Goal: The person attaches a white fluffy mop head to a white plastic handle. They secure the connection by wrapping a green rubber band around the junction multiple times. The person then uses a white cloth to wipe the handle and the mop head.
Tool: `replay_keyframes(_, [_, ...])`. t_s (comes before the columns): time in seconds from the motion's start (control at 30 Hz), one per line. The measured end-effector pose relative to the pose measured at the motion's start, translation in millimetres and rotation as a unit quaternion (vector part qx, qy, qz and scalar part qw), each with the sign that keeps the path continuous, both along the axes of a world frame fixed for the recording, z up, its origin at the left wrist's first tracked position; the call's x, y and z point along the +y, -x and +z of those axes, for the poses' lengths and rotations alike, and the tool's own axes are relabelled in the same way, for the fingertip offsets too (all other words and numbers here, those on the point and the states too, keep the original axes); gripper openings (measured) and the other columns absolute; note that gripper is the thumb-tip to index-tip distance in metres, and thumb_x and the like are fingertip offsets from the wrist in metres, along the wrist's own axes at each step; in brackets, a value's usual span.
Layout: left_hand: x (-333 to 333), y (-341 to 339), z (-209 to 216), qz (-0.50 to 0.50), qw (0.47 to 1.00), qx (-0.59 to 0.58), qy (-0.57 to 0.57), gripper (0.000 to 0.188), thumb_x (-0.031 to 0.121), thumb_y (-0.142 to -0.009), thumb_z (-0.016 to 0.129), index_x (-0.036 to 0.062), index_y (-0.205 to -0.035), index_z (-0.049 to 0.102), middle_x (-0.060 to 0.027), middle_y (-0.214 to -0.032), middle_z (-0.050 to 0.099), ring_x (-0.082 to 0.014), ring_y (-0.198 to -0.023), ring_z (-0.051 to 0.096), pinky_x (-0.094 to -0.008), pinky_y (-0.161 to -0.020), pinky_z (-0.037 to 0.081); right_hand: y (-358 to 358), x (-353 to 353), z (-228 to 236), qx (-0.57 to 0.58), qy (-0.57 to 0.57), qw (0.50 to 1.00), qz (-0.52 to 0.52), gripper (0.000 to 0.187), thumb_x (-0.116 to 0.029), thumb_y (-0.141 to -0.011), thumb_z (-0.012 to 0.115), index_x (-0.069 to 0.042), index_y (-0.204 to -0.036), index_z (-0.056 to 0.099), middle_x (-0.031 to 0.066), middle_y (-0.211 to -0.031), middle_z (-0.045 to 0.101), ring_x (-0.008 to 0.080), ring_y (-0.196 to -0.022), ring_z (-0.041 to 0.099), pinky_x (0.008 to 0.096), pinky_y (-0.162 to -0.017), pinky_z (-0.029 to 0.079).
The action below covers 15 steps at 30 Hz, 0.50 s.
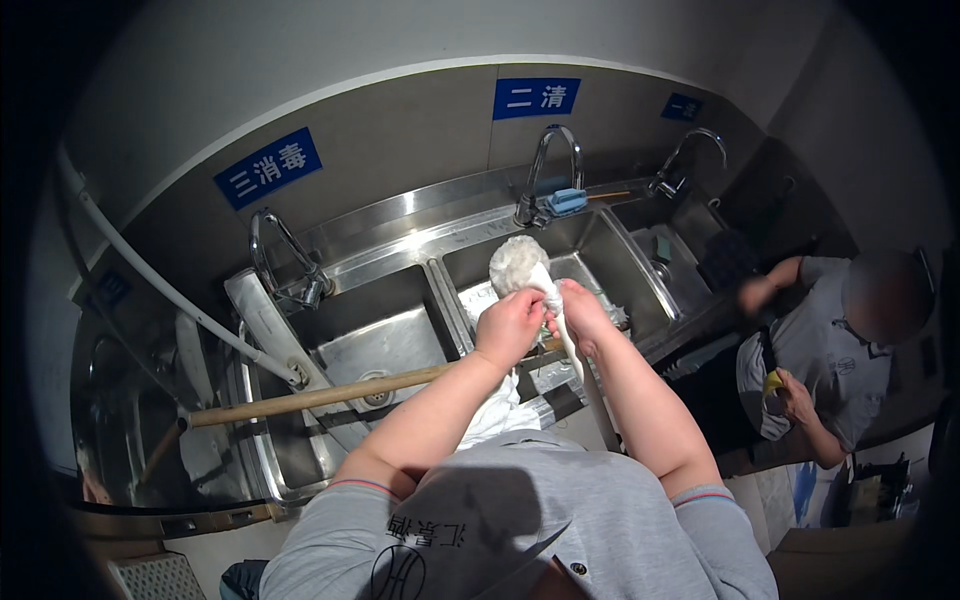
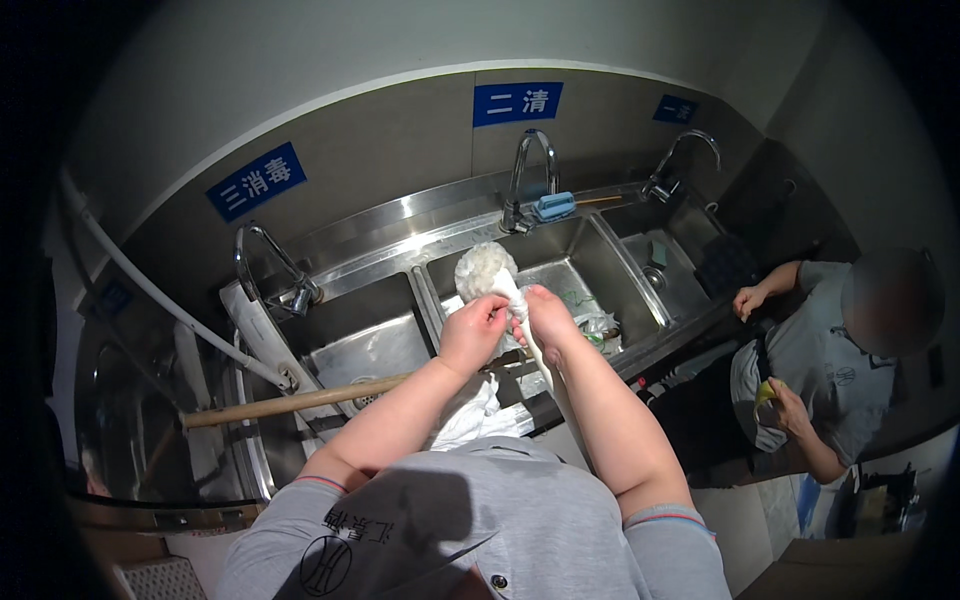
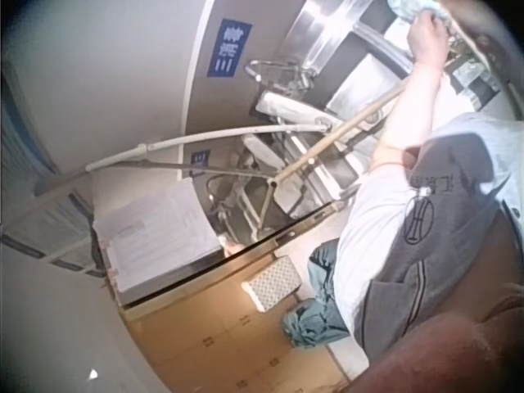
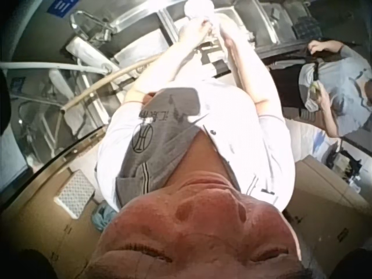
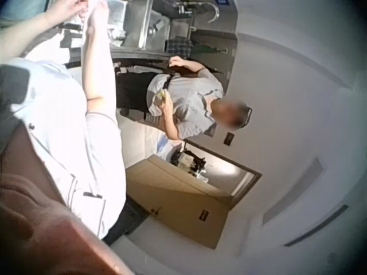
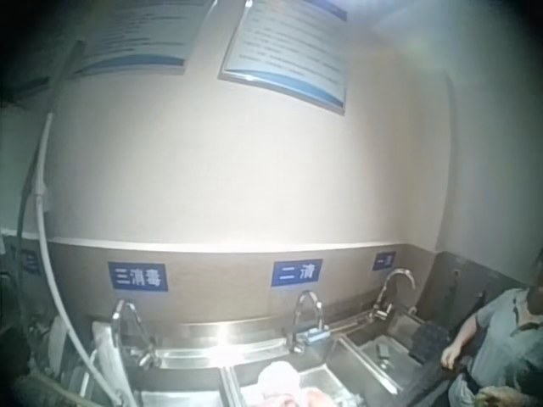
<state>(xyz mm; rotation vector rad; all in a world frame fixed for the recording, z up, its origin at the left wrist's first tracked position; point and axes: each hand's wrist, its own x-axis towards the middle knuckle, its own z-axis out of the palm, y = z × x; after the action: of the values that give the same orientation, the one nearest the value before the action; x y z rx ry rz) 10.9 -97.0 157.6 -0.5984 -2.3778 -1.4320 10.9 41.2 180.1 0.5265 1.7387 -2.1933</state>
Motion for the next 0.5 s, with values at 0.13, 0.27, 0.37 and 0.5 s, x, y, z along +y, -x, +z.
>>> replay_keyframes(0.13, [-1,1,-3,-0.004,1.000,0.007,0.002,0.008,0.015,-0.076,0.056,0.0107,-0.082,0.058,-0.0085,-0.073,0.062,-0.0267,-0.064,0.061,-0.0364,-0.056,0.048,-1,-3,7,-0.013,-0.007,1.000,0.008,0.018,-0.019,-0.092,0.032,-0.008,-0.089,0.046,0.0039,-0.059,0.050,0.0110,-0.043,0.047,0.0230,-0.036,0.038])
replay_keyframes(0.27, [-1,5,-4,-0.003,0.996,0.073,0.057,0.006,0.015,-0.075,0.056,0.0118,-0.080,0.057,-0.0073,-0.071,0.060,-0.0268,-0.061,0.059,-0.0366,-0.053,0.048,1,1,2,-0.013,-0.008,1.000,0.008,0.017,-0.019,-0.092,0.034,-0.009,-0.088,0.046,0.0034,-0.059,0.050,0.0105,-0.043,0.046,0.0227,-0.036,0.038])
replay_keyframes(0.37, [-3,9,-2,-0.008,0.991,0.105,0.081,0.007,0.016,-0.074,0.057,0.0121,-0.080,0.057,-0.0062,-0.073,0.060,-0.0264,-0.061,0.059,-0.0357,-0.053,0.047,1,2,2,-0.007,-0.006,1.000,0.013,0.016,-0.019,-0.091,0.034,-0.009,-0.088,0.047,0.0030,-0.059,0.050,0.0104,-0.042,0.046,0.0226,-0.036,0.038])
replay_keyframes(0.5, [-4,2,2,0.004,0.997,0.072,0.033,0.007,0.015,-0.075,0.058,0.0089,-0.079,0.058,-0.0082,-0.075,0.060,-0.0223,-0.064,0.060,-0.0313,-0.056,0.047,0,-1,8,-0.009,-0.016,1.000,0.012,0.017,-0.019,-0.091,0.034,-0.009,-0.088,0.047,0.0030,-0.059,0.050,0.0101,-0.042,0.046,0.0224,-0.036,0.037])
